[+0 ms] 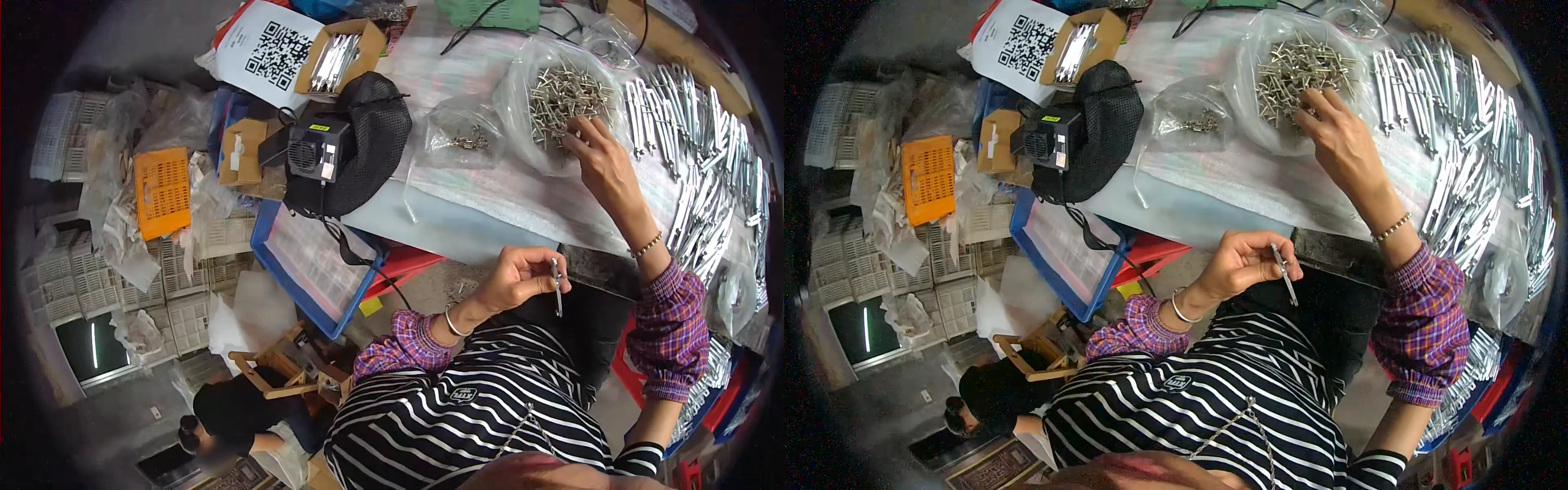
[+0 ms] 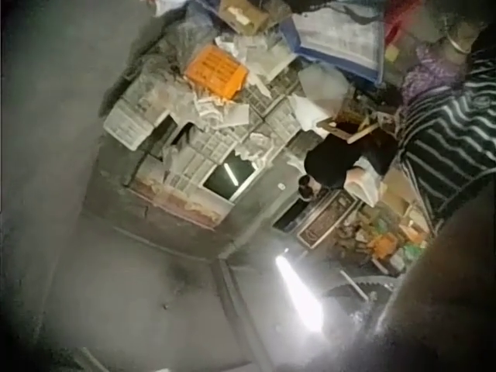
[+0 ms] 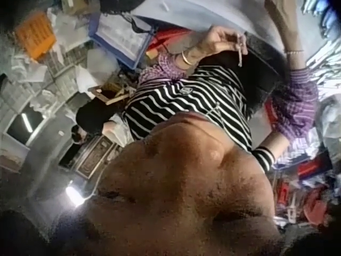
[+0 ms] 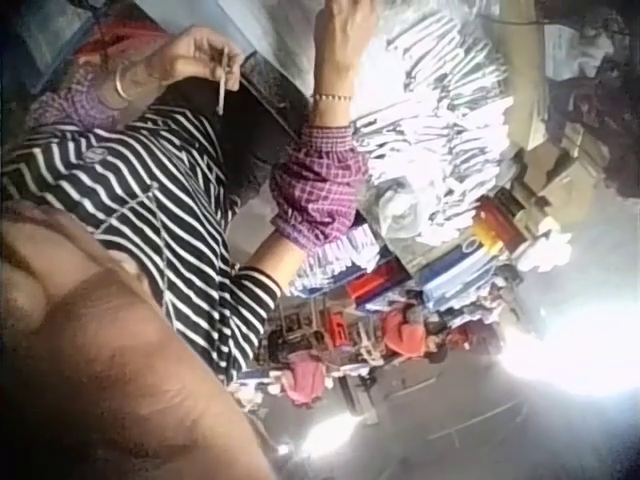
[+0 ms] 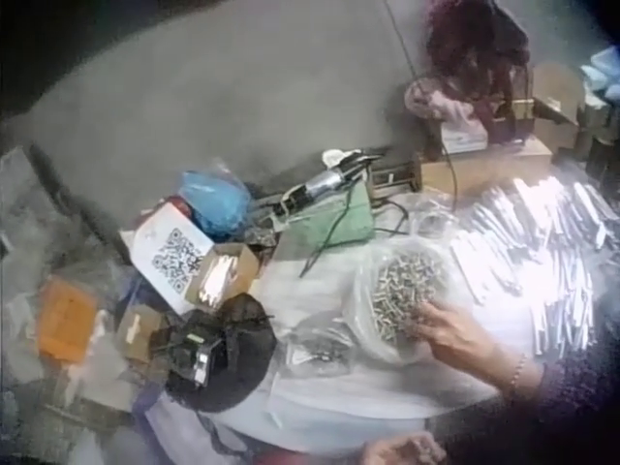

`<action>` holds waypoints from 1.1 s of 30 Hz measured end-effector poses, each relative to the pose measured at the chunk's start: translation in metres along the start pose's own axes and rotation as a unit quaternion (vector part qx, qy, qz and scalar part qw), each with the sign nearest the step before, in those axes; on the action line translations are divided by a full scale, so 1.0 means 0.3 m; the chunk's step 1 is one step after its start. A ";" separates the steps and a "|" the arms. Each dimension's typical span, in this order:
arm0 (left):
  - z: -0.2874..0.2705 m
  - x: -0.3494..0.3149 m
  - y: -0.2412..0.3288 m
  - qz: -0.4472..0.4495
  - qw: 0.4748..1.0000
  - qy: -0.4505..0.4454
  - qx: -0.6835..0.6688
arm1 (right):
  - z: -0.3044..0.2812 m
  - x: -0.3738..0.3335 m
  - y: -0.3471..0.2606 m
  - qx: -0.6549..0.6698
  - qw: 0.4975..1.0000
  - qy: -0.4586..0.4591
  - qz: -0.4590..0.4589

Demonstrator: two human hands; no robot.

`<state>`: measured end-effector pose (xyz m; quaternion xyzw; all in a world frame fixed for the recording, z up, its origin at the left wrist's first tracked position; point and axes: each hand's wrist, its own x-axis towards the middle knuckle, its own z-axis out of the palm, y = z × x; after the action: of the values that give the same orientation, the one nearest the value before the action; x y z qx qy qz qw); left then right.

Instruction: Assembling small metal frames with pins or screws manually at a workbench.

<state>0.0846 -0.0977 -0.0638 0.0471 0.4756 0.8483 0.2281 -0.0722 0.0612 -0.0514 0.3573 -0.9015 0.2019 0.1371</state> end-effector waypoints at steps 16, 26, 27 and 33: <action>0.007 0.004 -0.010 -0.026 1.000 0.016 -0.008 | -0.014 -0.023 0.003 -0.021 0.999 0.000 0.027; -0.004 0.021 0.007 0.008 0.999 0.036 0.027 | -0.189 -0.077 -0.093 0.204 0.971 0.019 0.123; -0.005 0.023 0.011 0.004 0.999 0.035 0.024 | -0.219 -0.106 -0.126 0.290 0.941 0.005 0.173; 0.041 0.004 -0.001 0.031 0.996 0.065 0.046 | -0.308 -0.316 -0.296 0.441 0.854 -0.047 0.273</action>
<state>0.0875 -0.0873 -0.0575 0.0169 0.5265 0.8334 0.1674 0.0663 0.1008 0.0165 0.1287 -0.7847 0.5904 -0.1380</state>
